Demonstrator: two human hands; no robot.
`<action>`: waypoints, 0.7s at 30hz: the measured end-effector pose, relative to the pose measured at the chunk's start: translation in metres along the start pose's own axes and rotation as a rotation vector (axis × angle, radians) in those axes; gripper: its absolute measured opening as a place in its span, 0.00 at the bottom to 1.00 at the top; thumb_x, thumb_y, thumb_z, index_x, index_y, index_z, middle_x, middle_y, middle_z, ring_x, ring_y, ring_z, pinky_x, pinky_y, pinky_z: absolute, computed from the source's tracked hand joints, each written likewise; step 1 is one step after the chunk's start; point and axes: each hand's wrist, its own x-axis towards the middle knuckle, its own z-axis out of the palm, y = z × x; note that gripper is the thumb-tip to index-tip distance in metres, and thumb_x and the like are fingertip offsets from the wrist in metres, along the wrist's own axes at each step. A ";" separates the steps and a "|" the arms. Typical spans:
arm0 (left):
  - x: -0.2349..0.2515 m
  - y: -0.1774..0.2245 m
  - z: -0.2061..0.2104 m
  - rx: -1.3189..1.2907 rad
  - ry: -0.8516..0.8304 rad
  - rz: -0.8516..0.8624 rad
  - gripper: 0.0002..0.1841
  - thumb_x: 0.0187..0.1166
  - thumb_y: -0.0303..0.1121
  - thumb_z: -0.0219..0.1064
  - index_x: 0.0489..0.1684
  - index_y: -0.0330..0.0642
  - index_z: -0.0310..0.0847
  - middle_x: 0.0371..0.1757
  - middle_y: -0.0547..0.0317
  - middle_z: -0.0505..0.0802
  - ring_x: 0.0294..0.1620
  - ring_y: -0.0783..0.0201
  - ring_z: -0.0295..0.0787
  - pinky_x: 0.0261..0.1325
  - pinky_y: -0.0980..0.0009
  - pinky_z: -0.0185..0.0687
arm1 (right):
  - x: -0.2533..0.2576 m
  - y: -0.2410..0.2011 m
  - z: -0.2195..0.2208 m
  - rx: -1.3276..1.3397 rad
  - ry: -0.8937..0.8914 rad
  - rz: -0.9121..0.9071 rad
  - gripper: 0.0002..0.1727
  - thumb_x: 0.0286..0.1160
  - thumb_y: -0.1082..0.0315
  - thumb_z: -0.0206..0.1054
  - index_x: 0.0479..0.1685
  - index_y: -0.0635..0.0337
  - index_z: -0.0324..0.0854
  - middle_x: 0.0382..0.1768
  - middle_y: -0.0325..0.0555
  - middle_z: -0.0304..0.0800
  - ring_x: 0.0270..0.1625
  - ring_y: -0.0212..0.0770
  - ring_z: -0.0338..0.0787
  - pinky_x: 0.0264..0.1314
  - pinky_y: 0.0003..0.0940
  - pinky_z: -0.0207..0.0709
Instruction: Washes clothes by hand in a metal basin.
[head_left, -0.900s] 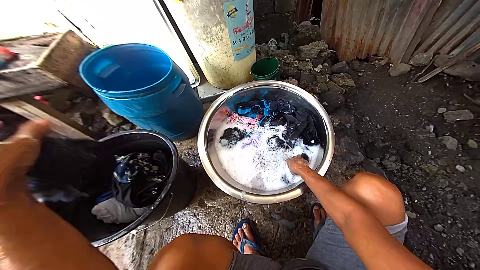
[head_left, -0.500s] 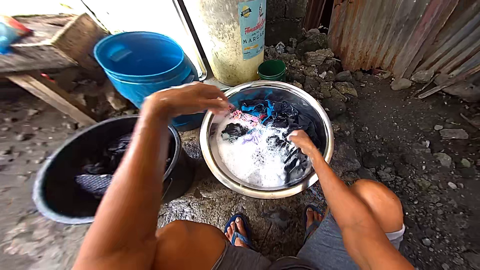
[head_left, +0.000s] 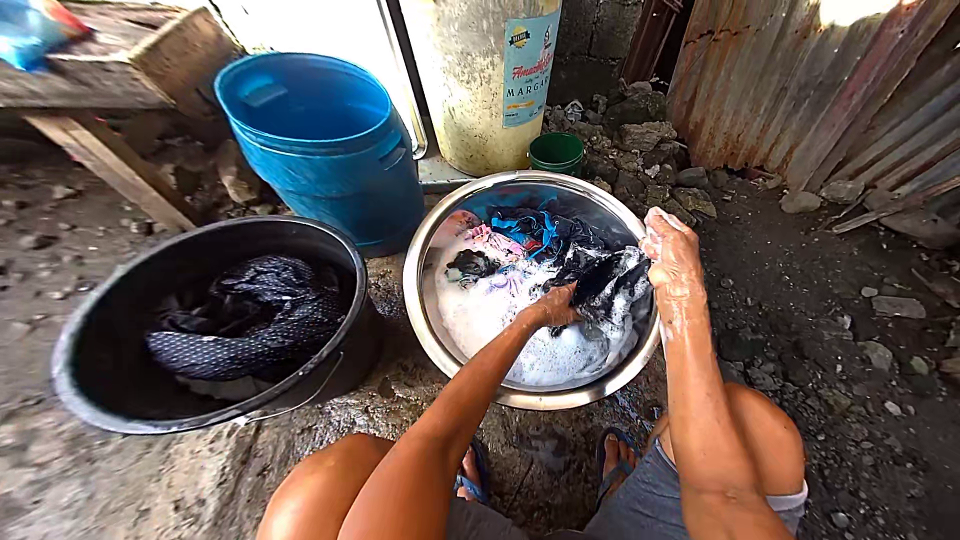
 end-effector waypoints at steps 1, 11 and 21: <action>0.000 0.002 -0.004 -0.054 0.058 0.024 0.25 0.77 0.23 0.66 0.75 0.26 0.74 0.68 0.30 0.86 0.73 0.39 0.81 0.80 0.44 0.69 | 0.000 -0.004 0.000 0.032 0.013 -0.020 0.07 0.88 0.60 0.60 0.49 0.51 0.81 0.21 0.25 0.66 0.14 0.21 0.55 0.17 0.17 0.53; 0.001 -0.001 -0.067 -0.376 0.198 0.199 0.11 0.88 0.28 0.59 0.55 0.30 0.82 0.44 0.47 0.90 0.43 0.63 0.86 0.53 0.61 0.83 | 0.003 -0.031 -0.006 0.378 0.080 -0.159 0.10 0.91 0.62 0.55 0.36 0.44 0.74 0.17 0.23 0.65 0.16 0.22 0.62 0.22 0.17 0.63; -0.050 0.091 -0.144 -0.603 0.035 0.377 0.06 0.86 0.28 0.61 0.51 0.38 0.81 0.33 0.62 0.90 0.34 0.73 0.87 0.43 0.73 0.86 | 0.015 -0.037 -0.037 -0.437 -0.008 -0.338 0.14 0.90 0.59 0.56 0.49 0.57 0.82 0.30 0.38 0.81 0.29 0.30 0.80 0.38 0.29 0.80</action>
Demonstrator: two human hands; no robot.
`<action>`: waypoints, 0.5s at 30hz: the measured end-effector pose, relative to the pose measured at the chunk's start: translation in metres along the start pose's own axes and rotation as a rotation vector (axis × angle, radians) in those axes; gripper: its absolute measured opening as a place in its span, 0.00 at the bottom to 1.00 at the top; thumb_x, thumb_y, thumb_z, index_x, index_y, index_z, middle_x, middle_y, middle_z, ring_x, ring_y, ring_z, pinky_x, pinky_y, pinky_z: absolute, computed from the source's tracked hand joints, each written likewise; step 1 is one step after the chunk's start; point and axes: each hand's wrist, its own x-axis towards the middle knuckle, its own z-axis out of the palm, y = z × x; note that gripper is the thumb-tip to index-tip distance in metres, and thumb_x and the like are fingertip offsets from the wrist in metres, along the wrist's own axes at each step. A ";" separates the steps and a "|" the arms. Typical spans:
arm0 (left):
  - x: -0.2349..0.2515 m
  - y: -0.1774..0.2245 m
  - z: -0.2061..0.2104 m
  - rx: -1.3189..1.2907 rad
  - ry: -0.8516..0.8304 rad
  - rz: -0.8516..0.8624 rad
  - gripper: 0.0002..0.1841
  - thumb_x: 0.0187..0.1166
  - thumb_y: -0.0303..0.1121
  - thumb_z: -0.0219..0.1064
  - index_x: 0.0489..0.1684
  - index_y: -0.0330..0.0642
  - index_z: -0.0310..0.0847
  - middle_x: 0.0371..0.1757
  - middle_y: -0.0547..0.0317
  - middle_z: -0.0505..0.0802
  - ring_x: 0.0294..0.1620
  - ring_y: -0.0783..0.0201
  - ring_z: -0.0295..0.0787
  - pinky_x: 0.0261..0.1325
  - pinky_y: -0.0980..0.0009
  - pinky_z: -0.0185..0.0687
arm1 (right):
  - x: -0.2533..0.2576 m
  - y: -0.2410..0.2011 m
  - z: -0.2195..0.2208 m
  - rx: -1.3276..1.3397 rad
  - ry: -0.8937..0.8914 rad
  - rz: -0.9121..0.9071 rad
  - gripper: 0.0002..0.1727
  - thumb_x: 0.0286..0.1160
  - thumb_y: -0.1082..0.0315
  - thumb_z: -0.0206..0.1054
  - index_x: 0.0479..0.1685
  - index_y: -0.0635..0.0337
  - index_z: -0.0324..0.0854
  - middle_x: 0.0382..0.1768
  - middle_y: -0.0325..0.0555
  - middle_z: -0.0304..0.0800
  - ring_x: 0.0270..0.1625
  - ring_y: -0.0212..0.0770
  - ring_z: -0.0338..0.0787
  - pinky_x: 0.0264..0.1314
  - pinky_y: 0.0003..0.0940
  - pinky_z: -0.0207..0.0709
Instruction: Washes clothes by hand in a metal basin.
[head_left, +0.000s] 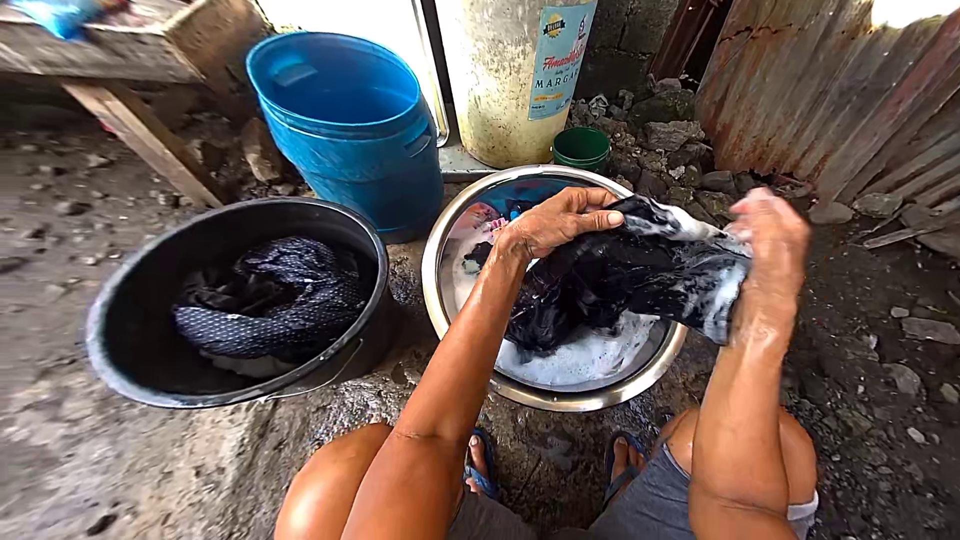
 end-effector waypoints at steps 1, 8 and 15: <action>0.001 -0.014 0.002 0.053 -0.007 -0.027 0.14 0.85 0.29 0.62 0.65 0.36 0.77 0.40 0.57 0.91 0.40 0.70 0.88 0.50 0.70 0.86 | 0.000 0.010 0.003 -0.313 -0.121 0.044 0.18 0.89 0.56 0.59 0.55 0.64 0.84 0.43 0.54 0.89 0.44 0.46 0.88 0.53 0.48 0.84; -0.054 -0.186 -0.020 0.834 -0.045 -0.977 0.27 0.79 0.48 0.73 0.59 0.28 0.84 0.63 0.29 0.88 0.69 0.34 0.83 0.70 0.31 0.73 | -0.012 0.096 0.079 -0.897 -1.025 0.297 0.21 0.86 0.60 0.64 0.67 0.66 0.84 0.68 0.68 0.85 0.76 0.66 0.80 0.81 0.67 0.66; -0.082 -0.217 -0.012 0.940 -0.112 -0.979 0.19 0.74 0.35 0.75 0.60 0.36 0.86 0.66 0.34 0.87 0.73 0.33 0.79 0.69 0.28 0.72 | -0.059 0.173 0.138 -0.834 -1.118 0.025 0.26 0.77 0.76 0.63 0.77 0.54 0.81 0.79 0.57 0.79 0.85 0.62 0.71 0.82 0.67 0.65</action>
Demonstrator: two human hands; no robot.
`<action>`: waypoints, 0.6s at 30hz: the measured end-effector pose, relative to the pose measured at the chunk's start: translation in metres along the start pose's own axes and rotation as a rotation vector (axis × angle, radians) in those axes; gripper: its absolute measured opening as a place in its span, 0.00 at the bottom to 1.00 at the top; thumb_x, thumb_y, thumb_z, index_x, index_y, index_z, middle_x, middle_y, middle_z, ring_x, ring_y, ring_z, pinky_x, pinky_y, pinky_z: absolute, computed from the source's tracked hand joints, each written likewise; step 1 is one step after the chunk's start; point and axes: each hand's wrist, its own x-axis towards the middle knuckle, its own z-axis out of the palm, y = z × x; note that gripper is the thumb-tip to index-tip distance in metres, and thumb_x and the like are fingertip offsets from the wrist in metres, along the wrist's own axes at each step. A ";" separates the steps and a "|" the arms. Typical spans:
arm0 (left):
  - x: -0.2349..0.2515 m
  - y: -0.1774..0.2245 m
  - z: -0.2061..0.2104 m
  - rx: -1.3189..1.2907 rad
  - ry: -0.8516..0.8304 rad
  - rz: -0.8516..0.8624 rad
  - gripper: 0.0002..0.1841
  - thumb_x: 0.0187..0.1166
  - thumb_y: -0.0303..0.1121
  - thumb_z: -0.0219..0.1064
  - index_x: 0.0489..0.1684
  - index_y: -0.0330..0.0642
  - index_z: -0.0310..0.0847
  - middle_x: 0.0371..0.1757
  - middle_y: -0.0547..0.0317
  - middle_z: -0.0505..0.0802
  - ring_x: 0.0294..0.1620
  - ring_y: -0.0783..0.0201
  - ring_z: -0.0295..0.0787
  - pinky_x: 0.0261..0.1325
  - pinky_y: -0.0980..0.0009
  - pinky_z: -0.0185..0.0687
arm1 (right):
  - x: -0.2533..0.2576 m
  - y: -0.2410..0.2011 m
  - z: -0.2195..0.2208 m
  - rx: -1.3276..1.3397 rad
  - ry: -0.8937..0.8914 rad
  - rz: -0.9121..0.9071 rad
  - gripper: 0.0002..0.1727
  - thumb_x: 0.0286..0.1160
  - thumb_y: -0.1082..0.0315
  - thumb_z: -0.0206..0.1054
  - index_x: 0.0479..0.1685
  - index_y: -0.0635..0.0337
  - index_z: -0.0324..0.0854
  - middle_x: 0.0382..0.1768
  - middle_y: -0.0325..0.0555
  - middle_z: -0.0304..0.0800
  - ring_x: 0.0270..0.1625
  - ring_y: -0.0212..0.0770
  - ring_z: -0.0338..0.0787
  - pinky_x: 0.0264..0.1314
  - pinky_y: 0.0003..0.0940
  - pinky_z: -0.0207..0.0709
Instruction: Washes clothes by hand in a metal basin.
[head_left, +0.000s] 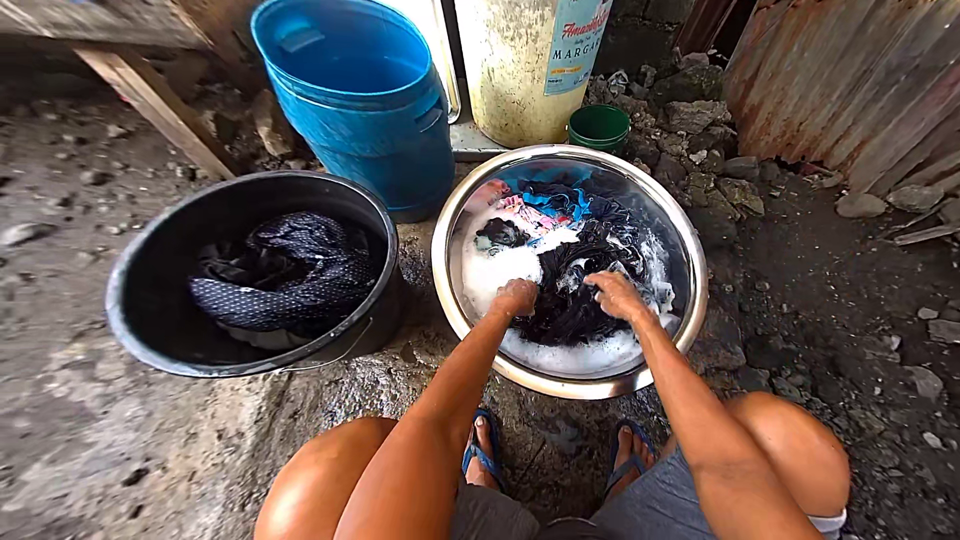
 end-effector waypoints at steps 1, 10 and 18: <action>0.001 0.000 0.004 0.022 -0.047 0.016 0.23 0.72 0.41 0.78 0.63 0.37 0.85 0.68 0.34 0.86 0.76 0.32 0.76 0.70 0.25 0.69 | 0.003 -0.002 0.013 -0.042 -0.020 0.002 0.28 0.73 0.77 0.65 0.76 0.53 0.81 0.80 0.56 0.76 0.87 0.64 0.66 0.80 0.71 0.65; -0.003 0.000 0.066 0.053 -0.144 -0.147 0.46 0.68 0.43 0.80 0.89 0.43 0.62 0.85 0.32 0.71 0.82 0.28 0.69 0.71 0.21 0.64 | -0.014 0.001 0.068 -0.163 -0.323 0.163 0.32 0.85 0.63 0.62 0.90 0.45 0.66 0.89 0.55 0.64 0.93 0.69 0.51 0.79 0.81 0.56; -0.005 0.005 0.011 -0.331 -0.032 -0.012 0.26 0.72 0.36 0.77 0.63 0.25 0.81 0.62 0.29 0.87 0.66 0.35 0.83 0.70 0.36 0.75 | -0.038 -0.031 0.020 -0.149 -0.148 0.229 0.20 0.86 0.63 0.61 0.73 0.54 0.84 0.72 0.66 0.83 0.77 0.69 0.79 0.74 0.73 0.70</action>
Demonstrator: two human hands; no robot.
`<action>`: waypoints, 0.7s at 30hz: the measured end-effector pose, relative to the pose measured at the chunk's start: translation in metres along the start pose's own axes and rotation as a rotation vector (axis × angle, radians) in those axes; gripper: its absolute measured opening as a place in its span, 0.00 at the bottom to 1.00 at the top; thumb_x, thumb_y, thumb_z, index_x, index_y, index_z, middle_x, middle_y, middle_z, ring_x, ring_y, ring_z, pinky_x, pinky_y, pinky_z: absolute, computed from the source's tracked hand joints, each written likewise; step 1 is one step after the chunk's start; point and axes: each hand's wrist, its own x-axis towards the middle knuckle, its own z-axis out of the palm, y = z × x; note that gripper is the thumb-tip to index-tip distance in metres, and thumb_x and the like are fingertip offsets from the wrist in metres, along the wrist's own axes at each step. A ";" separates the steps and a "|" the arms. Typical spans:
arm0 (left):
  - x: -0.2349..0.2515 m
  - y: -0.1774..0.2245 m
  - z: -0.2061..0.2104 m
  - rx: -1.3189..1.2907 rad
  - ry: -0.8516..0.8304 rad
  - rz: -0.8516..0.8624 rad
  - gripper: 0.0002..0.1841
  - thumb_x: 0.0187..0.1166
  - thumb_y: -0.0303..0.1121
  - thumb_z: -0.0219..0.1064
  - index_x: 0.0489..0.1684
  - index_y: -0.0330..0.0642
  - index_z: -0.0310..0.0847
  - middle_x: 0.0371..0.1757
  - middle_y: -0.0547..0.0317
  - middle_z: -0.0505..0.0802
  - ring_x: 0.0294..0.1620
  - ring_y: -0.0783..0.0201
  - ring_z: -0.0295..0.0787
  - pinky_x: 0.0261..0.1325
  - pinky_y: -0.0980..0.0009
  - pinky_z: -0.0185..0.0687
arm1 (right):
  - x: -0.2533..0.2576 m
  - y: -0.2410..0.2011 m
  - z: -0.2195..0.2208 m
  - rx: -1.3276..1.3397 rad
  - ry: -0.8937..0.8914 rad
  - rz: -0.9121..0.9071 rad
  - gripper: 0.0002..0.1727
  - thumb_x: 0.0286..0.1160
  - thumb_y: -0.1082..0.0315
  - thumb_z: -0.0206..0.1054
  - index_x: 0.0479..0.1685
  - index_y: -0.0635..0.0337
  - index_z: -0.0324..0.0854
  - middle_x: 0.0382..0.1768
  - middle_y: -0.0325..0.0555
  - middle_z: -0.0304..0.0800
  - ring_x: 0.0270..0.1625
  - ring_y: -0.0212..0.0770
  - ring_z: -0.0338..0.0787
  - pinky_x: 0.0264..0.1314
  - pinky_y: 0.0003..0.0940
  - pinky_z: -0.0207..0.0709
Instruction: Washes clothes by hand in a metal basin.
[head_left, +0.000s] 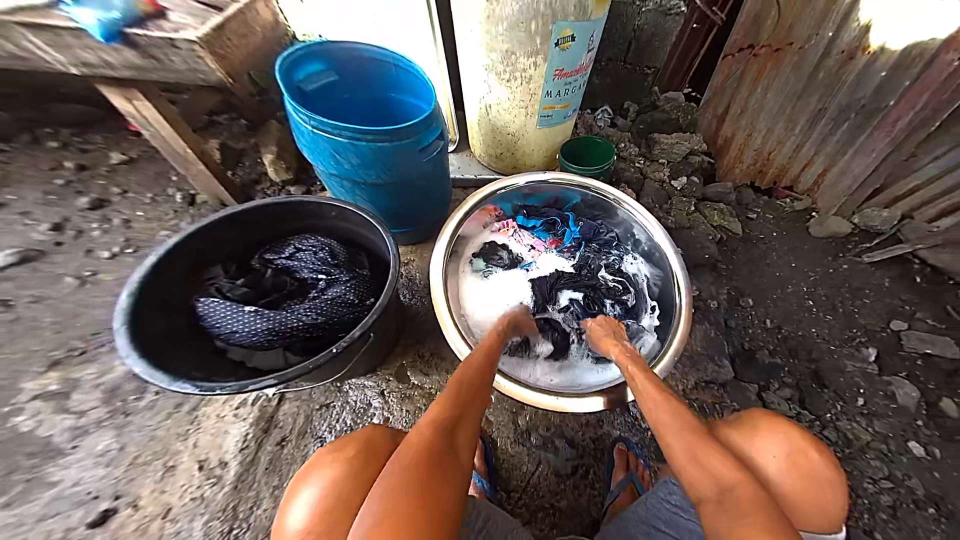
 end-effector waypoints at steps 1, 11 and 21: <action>-0.006 0.009 -0.015 -0.053 0.038 0.008 0.25 0.73 0.36 0.77 0.61 0.25 0.81 0.60 0.29 0.88 0.64 0.37 0.84 0.69 0.37 0.76 | -0.005 0.003 -0.013 0.037 0.040 0.015 0.20 0.87 0.62 0.59 0.72 0.57 0.83 0.71 0.66 0.83 0.76 0.68 0.81 0.74 0.71 0.71; -0.097 0.122 -0.140 -0.315 0.621 0.429 0.16 0.72 0.34 0.78 0.50 0.30 0.87 0.48 0.34 0.91 0.53 0.40 0.88 0.62 0.36 0.79 | -0.147 -0.023 -0.132 0.779 0.755 -0.461 0.11 0.80 0.64 0.66 0.31 0.60 0.82 0.20 0.38 0.73 0.23 0.32 0.73 0.31 0.35 0.70; -0.084 0.110 -0.141 0.001 0.419 0.559 0.40 0.73 0.37 0.80 0.85 0.36 0.64 0.69 0.30 0.85 0.70 0.35 0.83 0.75 0.38 0.74 | -0.092 -0.062 -0.085 0.308 -0.030 -0.520 0.32 0.90 0.57 0.58 0.91 0.57 0.62 0.76 0.62 0.81 0.75 0.59 0.84 0.80 0.59 0.72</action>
